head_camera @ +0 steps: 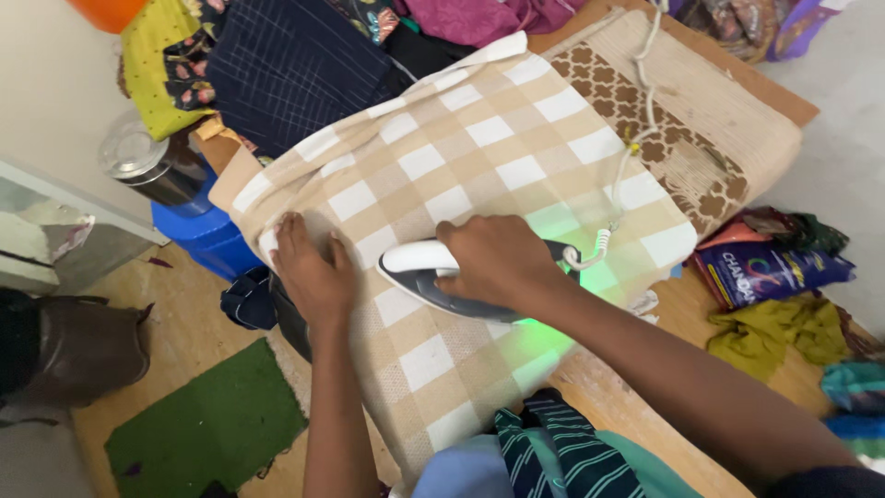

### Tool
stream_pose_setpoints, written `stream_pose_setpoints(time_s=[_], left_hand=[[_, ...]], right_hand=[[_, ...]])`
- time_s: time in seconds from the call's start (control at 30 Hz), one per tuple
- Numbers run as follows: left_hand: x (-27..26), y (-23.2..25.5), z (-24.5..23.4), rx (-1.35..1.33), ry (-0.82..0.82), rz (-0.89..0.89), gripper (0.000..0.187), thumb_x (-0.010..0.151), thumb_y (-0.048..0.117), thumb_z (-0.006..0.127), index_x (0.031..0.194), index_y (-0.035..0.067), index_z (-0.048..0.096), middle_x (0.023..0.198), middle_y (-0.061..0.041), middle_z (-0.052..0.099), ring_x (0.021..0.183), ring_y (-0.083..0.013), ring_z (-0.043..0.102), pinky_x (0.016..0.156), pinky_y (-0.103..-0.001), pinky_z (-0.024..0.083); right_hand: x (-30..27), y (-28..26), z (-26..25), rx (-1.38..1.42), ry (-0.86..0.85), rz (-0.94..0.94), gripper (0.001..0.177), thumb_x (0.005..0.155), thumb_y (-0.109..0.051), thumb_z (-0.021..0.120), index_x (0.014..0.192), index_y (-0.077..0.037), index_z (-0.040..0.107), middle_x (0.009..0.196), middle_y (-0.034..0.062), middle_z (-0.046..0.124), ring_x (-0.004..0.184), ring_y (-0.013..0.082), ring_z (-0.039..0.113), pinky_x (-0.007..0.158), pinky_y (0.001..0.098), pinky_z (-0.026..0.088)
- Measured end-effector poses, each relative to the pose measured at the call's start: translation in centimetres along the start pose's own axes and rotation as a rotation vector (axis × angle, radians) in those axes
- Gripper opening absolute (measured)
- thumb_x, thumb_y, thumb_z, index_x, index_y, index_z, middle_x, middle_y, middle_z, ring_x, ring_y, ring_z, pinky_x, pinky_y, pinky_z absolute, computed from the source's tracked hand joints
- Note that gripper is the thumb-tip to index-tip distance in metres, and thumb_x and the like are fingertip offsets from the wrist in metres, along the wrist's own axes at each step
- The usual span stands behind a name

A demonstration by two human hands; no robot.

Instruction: The person irons a beige and white checkered cloth laid out on a wooden table. They use a white electric iron, moving it back and forth across the fabric while holding it flat with their left hand. The person adjusts the cloth's position several times to cover different areas.

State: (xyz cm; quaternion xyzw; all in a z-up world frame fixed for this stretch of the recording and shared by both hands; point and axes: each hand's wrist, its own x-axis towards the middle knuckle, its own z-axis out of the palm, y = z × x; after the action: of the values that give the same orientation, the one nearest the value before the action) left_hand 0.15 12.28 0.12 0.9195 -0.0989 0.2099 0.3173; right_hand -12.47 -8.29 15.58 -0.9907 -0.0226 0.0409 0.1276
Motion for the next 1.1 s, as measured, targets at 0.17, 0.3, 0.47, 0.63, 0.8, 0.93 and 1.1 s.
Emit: stream_pose_setpoints(time_s=[0.17, 0.3, 0.47, 0.63, 0.8, 0.93, 1.1], left_hand=[[0.2, -0.8, -0.2, -0.171, 0.043, -0.001, 0.046, 0.110, 0.023, 0.045, 0.144, -0.007, 0.054, 0.149, -0.027, 0.054, 0.146, -0.0433, 0.044, 0.126, -0.051, 0.026], [0.2, 0.1, -0.5, -0.248, 0.049, -0.021, 0.051, 0.114, 0.029, 0.036, 0.143, -0.009, 0.053, 0.147, -0.030, 0.055, 0.144, -0.0461, 0.045, 0.125, -0.051, 0.027], [0.2, 0.7, -1.6, -0.310, 0.027, -0.046, 0.060, 0.113, 0.037, 0.029, 0.146, -0.008, 0.051, 0.149, -0.031, 0.052, 0.144, -0.0465, 0.042, 0.123, -0.051, 0.024], [0.1, -0.3, -1.3, -0.341, 0.052, 0.003, 0.067, 0.114, 0.046, 0.025, 0.147, -0.006, 0.050, 0.152, -0.028, 0.053, 0.147, -0.0437, 0.044, 0.126, -0.050, 0.025], [-0.1, -0.4, -1.3, -0.382, 0.049, -0.034, 0.068, 0.113, 0.048, 0.025, 0.148, -0.005, 0.051, 0.151, -0.028, 0.053, 0.147, -0.0432, 0.045, 0.126, -0.050, 0.025], [0.0, -0.4, -1.5, -0.440, 0.049, -0.089, 0.070, 0.112, 0.049, 0.024, 0.147, -0.005, 0.051, 0.150, -0.028, 0.054, 0.143, -0.0441, 0.047, 0.121, -0.048, 0.032], [-0.1, -0.6, -1.4, -0.496, 0.045, -0.115, 0.073, 0.112, 0.053, 0.024, 0.148, -0.005, 0.050, 0.151, -0.028, 0.053, 0.144, -0.0412, 0.049, 0.121, -0.046, 0.035]], right_hand=[[3.9, 0.5, 0.0, 0.017, 0.046, -0.052, 0.045, 0.073, -0.037, 0.084, 0.101, -0.005, 0.073, 0.087, 0.0205, 0.074, 0.082, 0.0380, 0.073, 0.077, 0.0479, 0.058], [8.2, 0.8, 0.1, 0.005, 0.038, -0.021, 0.046, 0.072, -0.038, 0.086, 0.101, -0.005, 0.073, 0.093, 0.0198, 0.075, 0.088, 0.0376, 0.073, 0.080, 0.0486, 0.057], [13.1, 0.8, 0.2, 0.026, 0.067, 0.010, 0.047, 0.070, -0.036, 0.088, 0.103, -0.006, 0.073, 0.098, 0.0181, 0.074, 0.092, 0.0368, 0.072, 0.081, 0.0486, 0.057], [14.5, 1.3, 1.0, -0.002, 0.109, -0.059, 0.053, 0.069, -0.034, 0.090, 0.108, -0.005, 0.071, 0.097, 0.0179, 0.074, 0.091, 0.0374, 0.072, 0.080, 0.0489, 0.056], [12.6, 0.7, 1.1, -0.038, 0.113, -0.045, 0.052, 0.071, -0.037, 0.090, 0.106, -0.004, 0.069, 0.093, 0.0186, 0.074, 0.089, 0.0379, 0.072, 0.078, 0.0486, 0.056], [10.3, -0.1, 0.9, -0.042, 0.094, -0.049, 0.050, 0.072, -0.036, 0.089, 0.106, -0.004, 0.069, 0.089, 0.0200, 0.074, 0.085, 0.0390, 0.072, 0.076, 0.0493, 0.056], [7.1, -1.1, 1.1, -0.041, 0.103, -0.085, 0.049, 0.072, -0.035, 0.088, 0.106, -0.005, 0.069, 0.084, 0.0187, 0.074, 0.080, 0.0390, 0.072, 0.071, 0.0495, 0.056]])
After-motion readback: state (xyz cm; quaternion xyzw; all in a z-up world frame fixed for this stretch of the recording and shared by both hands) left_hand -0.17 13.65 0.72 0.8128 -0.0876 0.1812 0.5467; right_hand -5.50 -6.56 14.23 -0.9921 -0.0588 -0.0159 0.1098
